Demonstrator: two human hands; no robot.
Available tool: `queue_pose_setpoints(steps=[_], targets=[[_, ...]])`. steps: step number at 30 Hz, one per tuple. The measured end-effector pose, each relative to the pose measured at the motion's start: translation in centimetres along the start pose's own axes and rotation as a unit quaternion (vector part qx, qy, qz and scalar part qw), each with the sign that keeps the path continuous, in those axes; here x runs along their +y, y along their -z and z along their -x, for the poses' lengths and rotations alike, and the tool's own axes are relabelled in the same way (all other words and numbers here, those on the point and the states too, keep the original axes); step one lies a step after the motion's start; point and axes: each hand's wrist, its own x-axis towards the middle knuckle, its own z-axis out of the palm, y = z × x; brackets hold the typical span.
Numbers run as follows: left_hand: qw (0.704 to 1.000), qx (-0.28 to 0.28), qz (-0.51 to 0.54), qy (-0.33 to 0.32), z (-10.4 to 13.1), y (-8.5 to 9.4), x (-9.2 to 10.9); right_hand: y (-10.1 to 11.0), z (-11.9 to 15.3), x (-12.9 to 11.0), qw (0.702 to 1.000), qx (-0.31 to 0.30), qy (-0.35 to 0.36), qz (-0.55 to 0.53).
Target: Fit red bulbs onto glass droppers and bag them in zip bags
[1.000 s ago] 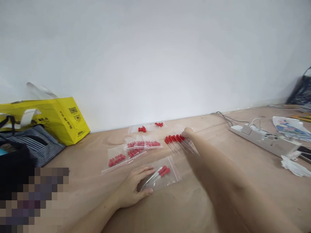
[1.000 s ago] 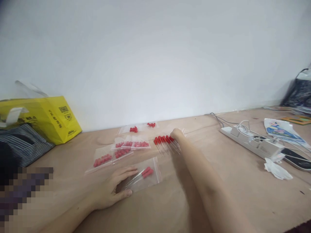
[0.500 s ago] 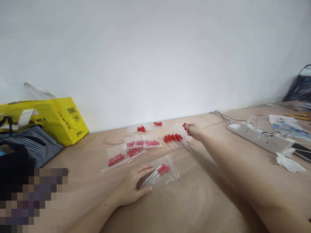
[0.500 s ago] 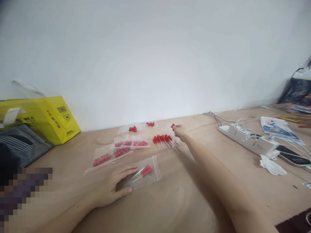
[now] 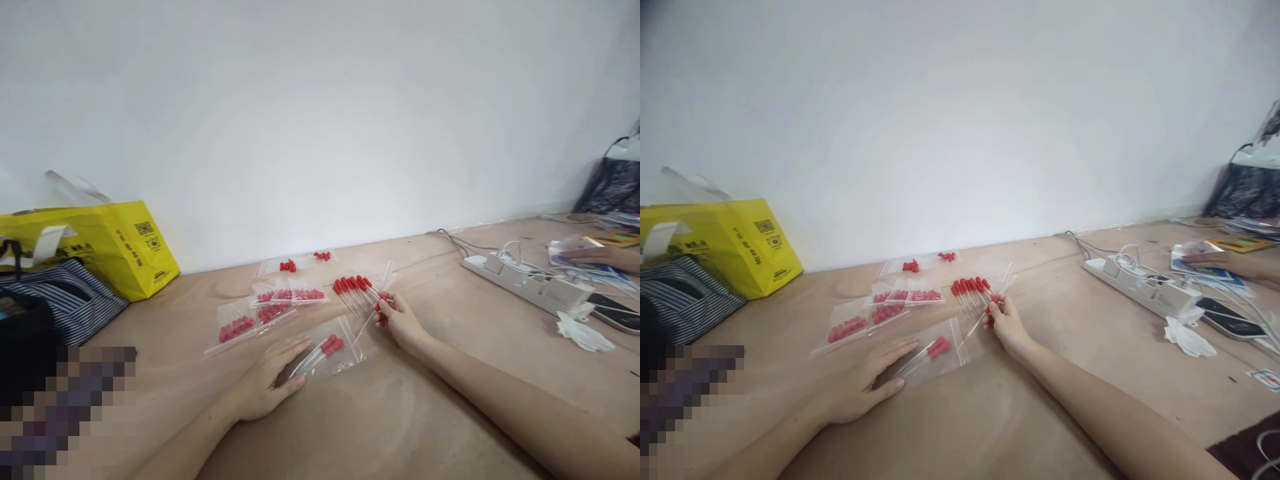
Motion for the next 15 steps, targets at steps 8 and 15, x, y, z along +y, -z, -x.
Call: queue_pose_setpoints(steps=[8,15], targets=[[1.0,0.001,-0.012,0.001,-0.1,0.0,0.3,-0.8,1.7,0.6,0.991,-0.117,-0.037,0.05],[1.0,-0.001,-0.017,0.0,-0.1,0.0,0.3,-0.2,1.7,0.9,0.901,-0.287,0.117,0.302]])
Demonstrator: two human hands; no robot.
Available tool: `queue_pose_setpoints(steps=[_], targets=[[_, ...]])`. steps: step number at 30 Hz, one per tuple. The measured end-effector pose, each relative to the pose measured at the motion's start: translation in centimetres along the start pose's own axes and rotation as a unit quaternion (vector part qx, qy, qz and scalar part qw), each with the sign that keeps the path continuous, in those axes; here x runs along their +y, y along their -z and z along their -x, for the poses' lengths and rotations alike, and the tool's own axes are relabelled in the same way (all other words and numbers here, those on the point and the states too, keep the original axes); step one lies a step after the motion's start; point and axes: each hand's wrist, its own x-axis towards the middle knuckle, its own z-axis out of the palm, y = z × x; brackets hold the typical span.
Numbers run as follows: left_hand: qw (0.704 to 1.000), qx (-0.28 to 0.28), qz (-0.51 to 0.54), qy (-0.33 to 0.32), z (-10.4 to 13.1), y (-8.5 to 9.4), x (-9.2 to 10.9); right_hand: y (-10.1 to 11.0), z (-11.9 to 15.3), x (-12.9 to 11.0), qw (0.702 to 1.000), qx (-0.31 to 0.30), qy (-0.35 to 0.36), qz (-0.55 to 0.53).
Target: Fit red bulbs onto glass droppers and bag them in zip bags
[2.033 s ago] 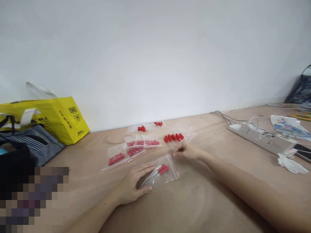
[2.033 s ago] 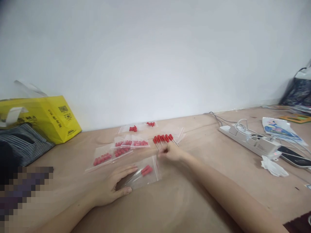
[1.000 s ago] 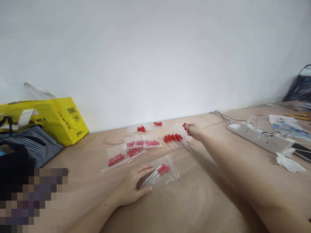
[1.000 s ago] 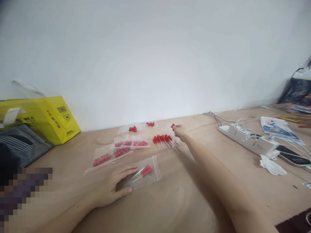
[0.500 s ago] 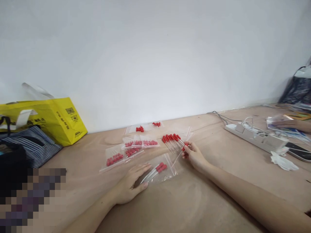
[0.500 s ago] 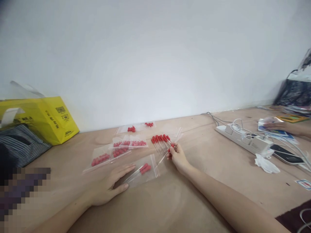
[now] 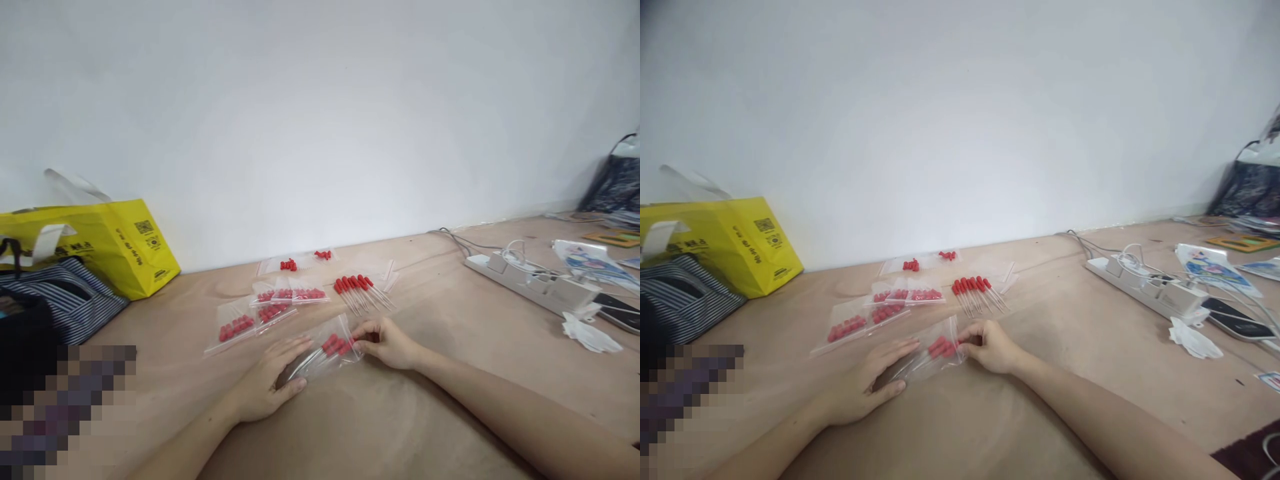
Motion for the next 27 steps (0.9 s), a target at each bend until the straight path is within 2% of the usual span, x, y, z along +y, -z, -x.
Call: queue_pose_setpoints(steps=[3,7,9,13,17,18,19,20,23,27], targets=[[1.0,-0.003,-0.003,-0.007,0.0,0.1,0.1,0.1,-0.5,0.1,0.998,-0.036,0.047,0.023],[1.0,-0.009,-0.006,-0.005,0.0,0.1,0.0,0.3,-1.6,0.5,0.997,-0.07,0.027,0.008],[1.0,-0.008,-0.007,-0.001,0.0,0.0,0.0,0.2,-2.0,0.7,0.997,-0.067,0.013,0.022],[1.0,-0.006,-0.011,0.002,0.0,0.0,0.0,-0.5,-2.4,0.7,0.996,-0.008,-0.002,0.093],[1.0,-0.015,-0.014,0.008,0.0,0.0,0.2,0.6,-3.5,0.7,0.993,-0.044,-0.025,0.108],[1.0,-0.017,-0.014,0.011,0.0,0.0,0.2,1.3,-4.1,0.8,0.991,-0.036,-0.043,0.117],[1.0,-0.019,-0.014,0.014,0.0,0.0,0.2,2.1,-4.8,1.0,0.989,-0.001,-0.065,0.136],[1.0,-0.02,-0.015,0.016,0.0,0.0,0.2,3.1,-5.6,1.2,0.976,0.079,-0.106,0.174],[1.0,-0.017,-0.018,0.013,0.0,-0.1,-0.1,5.8,-8.1,2.0,0.946,0.181,-0.159,0.218],[1.0,-0.011,-0.023,0.004,0.0,-0.3,-0.4,7.3,-10.7,3.0,0.925,0.209,-0.211,0.236]])
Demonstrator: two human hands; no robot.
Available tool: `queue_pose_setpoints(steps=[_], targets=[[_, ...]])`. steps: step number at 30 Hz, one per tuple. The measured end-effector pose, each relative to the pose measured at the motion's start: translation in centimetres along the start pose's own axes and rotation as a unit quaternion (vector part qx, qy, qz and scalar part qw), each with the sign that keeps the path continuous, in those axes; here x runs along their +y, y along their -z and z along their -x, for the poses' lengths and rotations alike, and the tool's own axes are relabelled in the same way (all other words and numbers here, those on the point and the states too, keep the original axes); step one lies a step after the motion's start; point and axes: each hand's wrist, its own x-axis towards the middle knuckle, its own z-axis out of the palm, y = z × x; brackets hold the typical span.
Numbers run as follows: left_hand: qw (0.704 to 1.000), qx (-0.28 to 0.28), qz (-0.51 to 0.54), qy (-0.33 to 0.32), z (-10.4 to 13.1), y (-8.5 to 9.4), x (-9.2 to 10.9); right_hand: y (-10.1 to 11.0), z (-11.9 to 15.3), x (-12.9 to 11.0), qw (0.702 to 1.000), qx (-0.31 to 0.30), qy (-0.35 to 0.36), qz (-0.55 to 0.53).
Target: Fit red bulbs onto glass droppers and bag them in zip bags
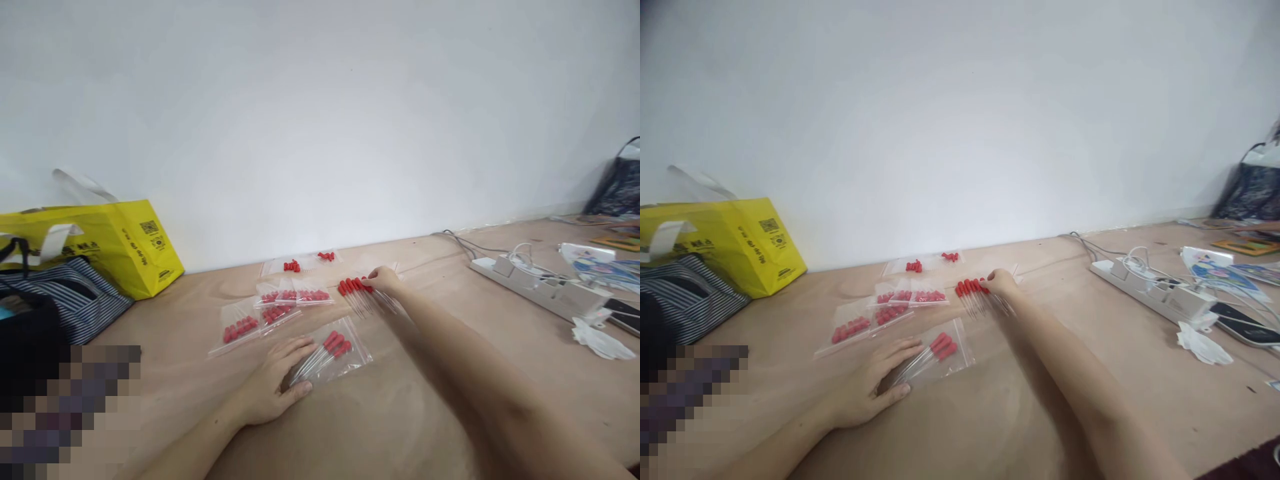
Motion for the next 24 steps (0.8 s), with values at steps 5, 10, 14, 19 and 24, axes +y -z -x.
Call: queue_pose_setpoints(steps=[5,10,14,19,24], targets=[[1.0,0.003,0.007,0.001,0.1,-0.1,0.0,-1.1,-1.1,-0.8,0.999,-0.003,-0.04,0.005],[1.0,0.007,0.015,0.0,0.2,-0.2,-0.1,0.3,-0.6,-1.3,0.997,0.035,-0.038,-0.051],[1.0,0.017,0.013,-0.003,0.0,-0.3,-0.1,2.2,1.7,-0.7,0.987,0.084,0.0,-0.137],[1.0,0.016,0.018,0.005,-0.1,-0.2,0.2,1.3,6.6,0.8,0.923,0.102,0.037,-0.369],[0.999,0.014,0.029,-0.01,-0.1,-0.2,0.0,-0.7,9.6,0.9,0.889,0.081,-0.032,-0.45]])
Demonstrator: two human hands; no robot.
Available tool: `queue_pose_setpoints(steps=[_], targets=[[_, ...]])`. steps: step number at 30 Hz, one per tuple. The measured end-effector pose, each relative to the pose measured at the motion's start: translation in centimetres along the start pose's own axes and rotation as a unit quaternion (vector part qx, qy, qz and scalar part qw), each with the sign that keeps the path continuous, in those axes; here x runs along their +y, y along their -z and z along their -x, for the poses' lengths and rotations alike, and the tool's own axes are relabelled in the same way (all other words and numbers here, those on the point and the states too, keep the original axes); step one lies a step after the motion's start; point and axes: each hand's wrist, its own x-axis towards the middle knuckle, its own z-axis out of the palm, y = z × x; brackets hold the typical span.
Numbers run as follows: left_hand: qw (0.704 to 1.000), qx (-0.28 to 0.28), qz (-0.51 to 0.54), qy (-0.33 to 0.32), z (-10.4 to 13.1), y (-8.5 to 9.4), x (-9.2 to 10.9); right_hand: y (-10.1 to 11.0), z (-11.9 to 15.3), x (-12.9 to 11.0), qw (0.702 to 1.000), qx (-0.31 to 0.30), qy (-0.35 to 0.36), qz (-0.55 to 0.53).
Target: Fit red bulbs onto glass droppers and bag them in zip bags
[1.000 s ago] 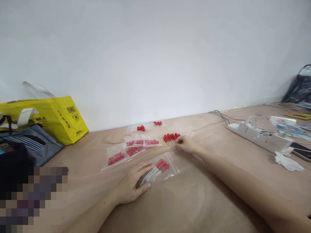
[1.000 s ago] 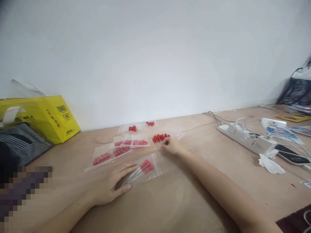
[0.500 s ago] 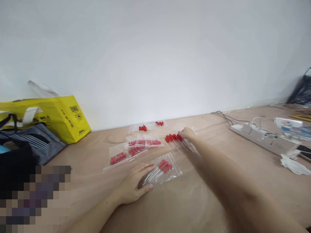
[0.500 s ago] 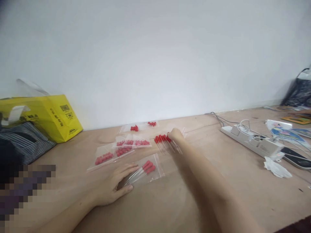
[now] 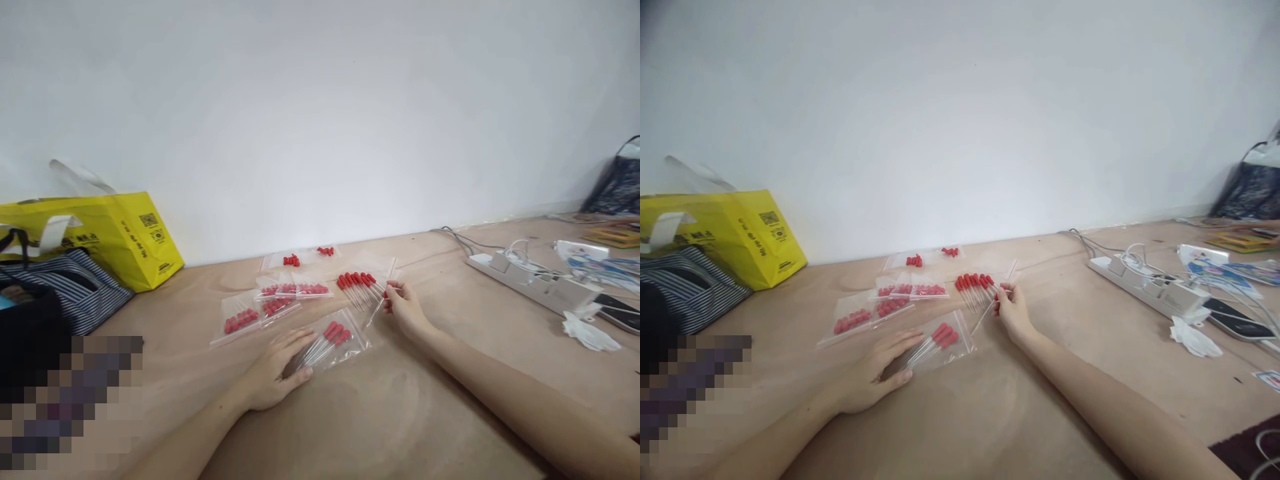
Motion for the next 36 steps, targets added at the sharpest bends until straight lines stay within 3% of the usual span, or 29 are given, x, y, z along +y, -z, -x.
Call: queue_pose_setpoints(steps=[7,12,17,20,26,36], targets=[[1.0,0.004,-0.011,-0.008,0.0,-0.2,-0.6,-0.6,0.8,0.1,0.999,-0.021,-0.034,-0.018],[1.0,-0.003,-0.014,0.001,0.0,0.0,-0.3,-1.1,1.9,-0.3,0.99,-0.032,-0.103,-0.093],[1.0,-0.004,-0.019,0.0,0.0,0.0,-0.3,-1.2,3.1,-1.0,0.978,-0.122,-0.152,-0.073],[1.0,0.003,-0.02,-0.006,0.0,-0.1,-0.3,-0.9,3.3,-1.0,0.968,-0.213,-0.129,0.016],[1.0,0.003,-0.02,-0.012,-0.1,0.1,0.0,-0.9,3.0,-0.6,0.914,-0.381,-0.075,0.119],[1.0,0.011,-0.016,-0.011,-0.1,0.1,0.1,-1.5,1.1,-1.2,0.847,-0.501,0.023,0.177]])
